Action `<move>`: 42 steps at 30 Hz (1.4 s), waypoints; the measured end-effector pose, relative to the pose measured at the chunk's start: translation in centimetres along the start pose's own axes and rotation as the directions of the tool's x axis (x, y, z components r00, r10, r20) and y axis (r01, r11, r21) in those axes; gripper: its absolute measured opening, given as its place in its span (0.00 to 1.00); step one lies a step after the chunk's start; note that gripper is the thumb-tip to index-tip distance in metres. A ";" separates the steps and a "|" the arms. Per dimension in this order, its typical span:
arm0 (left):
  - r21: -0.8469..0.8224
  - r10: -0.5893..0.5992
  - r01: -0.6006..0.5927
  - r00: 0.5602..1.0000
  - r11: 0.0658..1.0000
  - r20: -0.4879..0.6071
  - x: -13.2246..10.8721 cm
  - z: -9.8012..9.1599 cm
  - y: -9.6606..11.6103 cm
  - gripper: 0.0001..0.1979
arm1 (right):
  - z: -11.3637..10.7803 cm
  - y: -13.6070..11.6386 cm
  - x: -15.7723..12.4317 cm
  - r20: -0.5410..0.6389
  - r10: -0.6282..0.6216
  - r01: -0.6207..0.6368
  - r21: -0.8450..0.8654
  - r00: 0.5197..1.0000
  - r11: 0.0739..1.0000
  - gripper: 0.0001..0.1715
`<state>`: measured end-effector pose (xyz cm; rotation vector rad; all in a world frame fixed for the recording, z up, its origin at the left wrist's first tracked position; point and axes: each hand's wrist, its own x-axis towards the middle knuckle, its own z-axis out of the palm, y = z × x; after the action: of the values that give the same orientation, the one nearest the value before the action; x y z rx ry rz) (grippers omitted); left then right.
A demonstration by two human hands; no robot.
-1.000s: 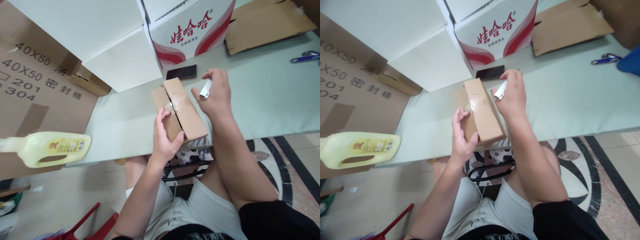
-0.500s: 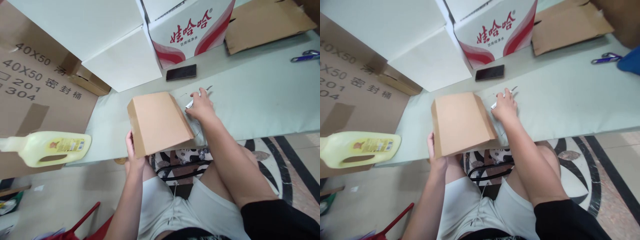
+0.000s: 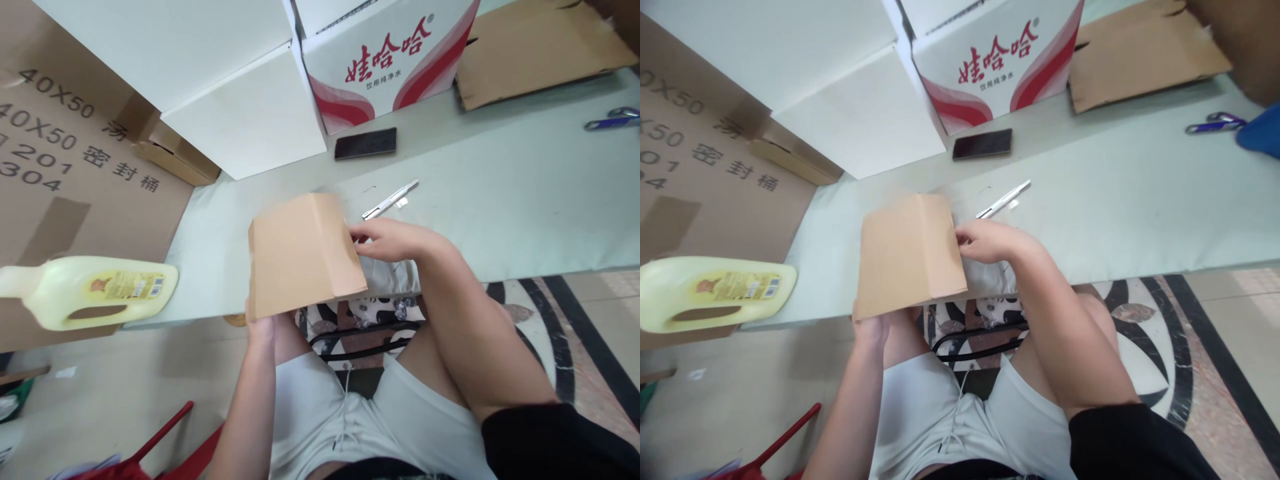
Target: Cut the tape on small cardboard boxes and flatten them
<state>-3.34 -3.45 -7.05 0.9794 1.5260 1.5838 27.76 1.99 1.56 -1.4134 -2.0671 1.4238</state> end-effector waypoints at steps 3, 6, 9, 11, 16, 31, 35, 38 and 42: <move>-0.042 0.009 -0.009 1.000 0.999 0.014 0.4 1.0 0.8 0.28 | 0.2 0.4 -0.1 -0.109 -0.187 0.199 0.111 0.976 0.974 0.22; -0.064 -0.004 0.006 0.999 0.998 0.033 0.9 2.0 1.7 0.28 | 0.1 0.8 -0.1 -0.289 -0.280 0.331 0.147 0.915 0.932 0.32; -0.078 -0.020 0.024 0.999 0.997 0.046 1.2 2.8 2.0 0.27 | 0.0 0.5 -0.2 -0.221 -0.460 0.510 0.340 0.860 0.790 0.55; -0.089 -0.022 0.025 0.999 0.996 0.038 1.2 3.1 2.0 0.26 | 0.0 0.0 -0.4 -0.203 -0.497 0.534 0.414 0.844 0.738 0.62; -0.119 -0.026 0.027 1.000 0.993 0.011 1.0 4.1 2.1 0.24 | 0.1 -1.2 -1.0 -0.228 -0.433 0.489 0.399 0.872 0.775 0.58; -0.141 -0.088 0.086 0.996 0.986 -0.008 2.7 4.9 2.3 0.19 | 0.7 -3.5 -0.6 -0.328 0.012 -0.023 -0.028 0.945 0.999 0.15; -0.113 -0.096 0.095 0.995 0.989 -0.003 2.8 4.5 1.7 0.17 | 1.0 -2.7 -0.3 -0.507 0.108 -0.088 0.063 0.855 0.994 0.20; -0.077 -0.023 0.020 0.999 0.997 -0.046 2.7 4.0 1.6 0.14 | 1.1 -2.5 -0.3 -0.474 0.135 -0.143 0.019 0.870 0.990 0.21; -0.001 0.117 -0.119 0.978 0.993 -0.175 2.5 3.4 1.9 0.06 | 1.2 -2.9 -0.3 -0.430 0.145 -0.185 -0.053 0.891 0.981 0.23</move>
<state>-1.47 0.22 -5.00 0.9609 1.5993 1.8011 25.51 0.94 3.44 -1.7881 -1.7843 0.9659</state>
